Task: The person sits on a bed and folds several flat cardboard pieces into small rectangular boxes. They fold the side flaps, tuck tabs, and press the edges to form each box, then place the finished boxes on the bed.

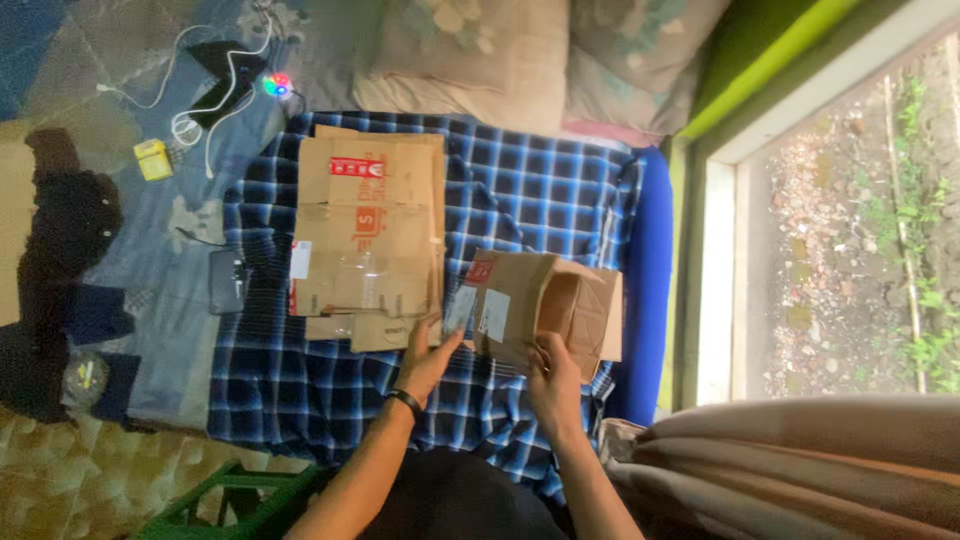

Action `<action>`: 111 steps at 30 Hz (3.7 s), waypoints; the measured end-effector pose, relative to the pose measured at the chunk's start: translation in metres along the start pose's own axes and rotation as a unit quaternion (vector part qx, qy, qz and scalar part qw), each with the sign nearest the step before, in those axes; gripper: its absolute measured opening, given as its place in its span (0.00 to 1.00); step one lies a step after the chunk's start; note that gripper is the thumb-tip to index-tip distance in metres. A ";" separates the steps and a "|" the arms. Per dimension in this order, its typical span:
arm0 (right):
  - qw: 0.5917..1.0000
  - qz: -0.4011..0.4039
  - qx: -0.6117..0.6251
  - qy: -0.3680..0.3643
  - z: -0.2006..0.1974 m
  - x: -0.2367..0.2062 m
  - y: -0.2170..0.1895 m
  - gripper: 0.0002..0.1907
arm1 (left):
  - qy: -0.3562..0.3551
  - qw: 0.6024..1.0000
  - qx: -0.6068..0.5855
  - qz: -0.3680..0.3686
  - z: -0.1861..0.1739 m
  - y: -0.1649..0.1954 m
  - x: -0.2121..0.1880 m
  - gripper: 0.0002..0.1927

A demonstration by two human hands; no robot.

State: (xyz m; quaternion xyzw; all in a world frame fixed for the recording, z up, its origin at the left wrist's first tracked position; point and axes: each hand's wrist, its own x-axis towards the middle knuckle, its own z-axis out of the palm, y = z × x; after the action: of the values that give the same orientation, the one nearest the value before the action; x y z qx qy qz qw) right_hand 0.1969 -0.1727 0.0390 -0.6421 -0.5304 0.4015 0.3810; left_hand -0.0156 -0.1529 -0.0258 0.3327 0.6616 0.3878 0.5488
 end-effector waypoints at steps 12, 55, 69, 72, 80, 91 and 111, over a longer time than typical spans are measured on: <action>0.978 -0.085 -0.161 -0.101 -0.008 -0.040 0.000 0.09 | 0.055 0.992 0.112 0.026 0.088 -0.017 -0.003 0.23; 0.953 -0.212 -0.209 -0.056 0.006 0.032 0.104 0.27 | -0.073 0.712 0.611 0.338 0.049 -0.024 0.092 0.26; 0.944 -0.085 -0.314 0.059 0.050 0.046 0.126 0.20 | -0.082 0.767 0.534 0.347 0.038 -0.038 0.083 0.21; 0.940 -0.107 -0.316 0.076 0.050 0.046 0.126 0.18 | -0.066 0.777 0.520 0.349 0.033 -0.042 0.067 0.19; 0.974 -0.126 -0.186 0.042 0.032 0.039 0.128 0.13 | -0.124 0.685 0.591 0.408 0.057 -0.060 0.027 0.23; 0.960 -0.031 -0.096 -0.260 -0.031 0.056 0.106 0.20 | -0.145 0.746 0.521 0.389 0.059 -0.059 0.026 0.23; 0.934 -0.115 -0.266 -0.211 -0.002 0.063 0.078 0.09 | -0.219 0.742 0.438 0.458 0.032 -0.068 0.026 0.14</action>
State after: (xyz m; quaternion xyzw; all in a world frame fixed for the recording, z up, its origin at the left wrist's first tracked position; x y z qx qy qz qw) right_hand 0.2356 -0.1223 -0.0390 -0.5550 -0.7564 0.3249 0.1194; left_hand 0.0101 -0.1576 -0.1006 0.8752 0.3881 0.1766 0.2286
